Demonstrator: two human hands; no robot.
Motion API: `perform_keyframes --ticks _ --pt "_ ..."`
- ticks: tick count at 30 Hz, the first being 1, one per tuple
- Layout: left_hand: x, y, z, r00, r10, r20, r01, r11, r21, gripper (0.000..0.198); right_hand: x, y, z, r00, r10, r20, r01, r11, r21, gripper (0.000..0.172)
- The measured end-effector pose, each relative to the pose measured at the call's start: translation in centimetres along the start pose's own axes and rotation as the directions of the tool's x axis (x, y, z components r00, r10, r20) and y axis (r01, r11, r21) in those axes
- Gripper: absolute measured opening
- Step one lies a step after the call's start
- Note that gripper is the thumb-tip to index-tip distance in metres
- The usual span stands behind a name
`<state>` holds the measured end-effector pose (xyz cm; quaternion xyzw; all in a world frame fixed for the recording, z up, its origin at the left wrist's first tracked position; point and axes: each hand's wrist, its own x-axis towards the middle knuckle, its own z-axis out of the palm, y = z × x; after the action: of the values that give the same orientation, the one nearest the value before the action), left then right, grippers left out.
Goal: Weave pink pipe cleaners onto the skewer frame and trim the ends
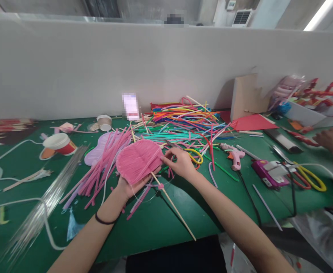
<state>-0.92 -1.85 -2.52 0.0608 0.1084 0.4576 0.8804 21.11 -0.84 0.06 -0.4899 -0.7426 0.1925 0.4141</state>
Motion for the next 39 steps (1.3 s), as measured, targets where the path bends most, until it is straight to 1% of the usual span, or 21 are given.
perform_keyframes --ticks 3,5,7,9,12,15,17,19,21,23,26,27,29,31,34,36,37,38,39 --pt "0.0 -0.1 0.2 0.999 0.024 -0.024 -0.024 1.000 0.014 0.065 -0.2 -0.1 0.0 0.999 -0.047 -0.014 0.045 0.992 -0.115 0.026" --pt "0.0 -0.2 0.5 0.998 0.046 -0.052 -0.045 0.998 0.036 0.065 -0.3 -0.1 0.1 0.998 -0.053 -0.028 0.049 0.991 -0.126 0.025" --pt "0.0 -0.2 0.8 0.995 0.057 -0.081 -0.053 0.997 0.055 0.066 -0.2 0.0 0.2 0.999 -0.008 -0.044 0.006 0.998 -0.057 0.024" --pt "-0.1 -0.3 1.0 0.994 0.055 -0.092 -0.050 0.997 0.058 0.066 -0.1 0.2 0.4 0.996 0.070 -0.051 -0.068 0.997 0.040 0.024" --pt "-0.1 -0.3 0.9 0.997 0.051 -0.061 -0.048 0.998 0.043 0.066 0.1 0.3 0.4 0.986 0.163 -0.031 -0.156 0.976 0.153 0.030" --pt "-0.1 -0.3 0.5 0.998 0.046 -0.043 -0.044 0.998 0.041 0.067 0.2 0.3 0.4 0.985 0.170 0.021 -0.170 0.962 0.215 0.032" --pt "0.0 -0.2 0.4 0.997 0.048 -0.065 -0.044 0.997 0.061 0.067 0.1 0.3 0.5 0.984 0.168 0.050 -0.176 0.954 0.241 0.030" --pt "0.0 -0.2 0.6 0.994 0.049 -0.100 -0.038 0.994 0.100 0.067 0.2 0.5 0.6 0.977 0.204 0.055 -0.212 0.935 0.284 0.030" --pt "0.0 -0.1 1.1 0.990 0.055 -0.131 -0.034 0.987 0.155 0.065 0.3 0.8 0.6 0.965 0.260 0.034 -0.256 0.902 0.348 0.032" --pt "0.1 -0.2 2.0 0.987 0.091 -0.132 -0.061 0.975 0.216 0.062 0.5 1.4 0.4 0.952 0.306 -0.015 -0.275 0.874 0.400 0.035" --pt "0.2 -0.7 3.5 0.987 0.148 -0.066 -0.123 0.950 0.288 0.066 0.7 2.2 0.3 0.930 0.356 -0.093 -0.288 0.861 0.420 0.039" --pt "0.3 -0.9 3.9 0.987 0.151 -0.055 -0.126 0.940 0.318 0.064 0.7 2.3 0.3 0.923 0.371 -0.105 -0.298 0.859 0.415 0.040" --pt "0.4 -1.3 4.3 0.981 0.173 -0.086 -0.127 0.911 0.392 0.050 0.7 2.4 0.5 0.912 0.394 -0.113 -0.319 0.856 0.406 0.042" --pt "0.6 -1.7 4.4 0.959 0.234 -0.160 -0.140 0.880 0.453 0.039 0.8 2.3 0.4 0.911 0.397 -0.114 -0.326 0.860 0.392 0.042" --pt "0.8 -1.9 4.2 0.921 0.308 -0.240 -0.172 0.873 0.457 0.033 0.9 2.1 -0.8 0.916 0.363 -0.172 -0.297 0.901 0.316 0.045" --pt "0.9 -1.7 4.1 0.911 0.319 -0.261 -0.189 0.886 0.423 0.032 0.9 2.3 -2.3 0.904 0.326 -0.277 -0.284 0.941 0.183 0.047" --pt "0.9 -1.6 4.2 0.909 0.320 -0.267 -0.195 0.892 0.407 0.032 0.8 2.5 -3.1 0.895 0.304 -0.327 -0.291 0.952 0.091 0.047" --pt "0.9 -1.4 4.2 0.907 0.322 -0.269 -0.202 0.897 0.393 0.031 0.7 2.6 -3.8 0.891 0.283 -0.356 -0.312 0.950 -0.026 0.049" --pt "0.9 -1.2 4.2 0.907 0.327 -0.267 -0.212 0.900 0.381 0.031 0.4 2.8 -4.4 0.905 0.264 -0.334 -0.331 0.929 -0.164 0.048"
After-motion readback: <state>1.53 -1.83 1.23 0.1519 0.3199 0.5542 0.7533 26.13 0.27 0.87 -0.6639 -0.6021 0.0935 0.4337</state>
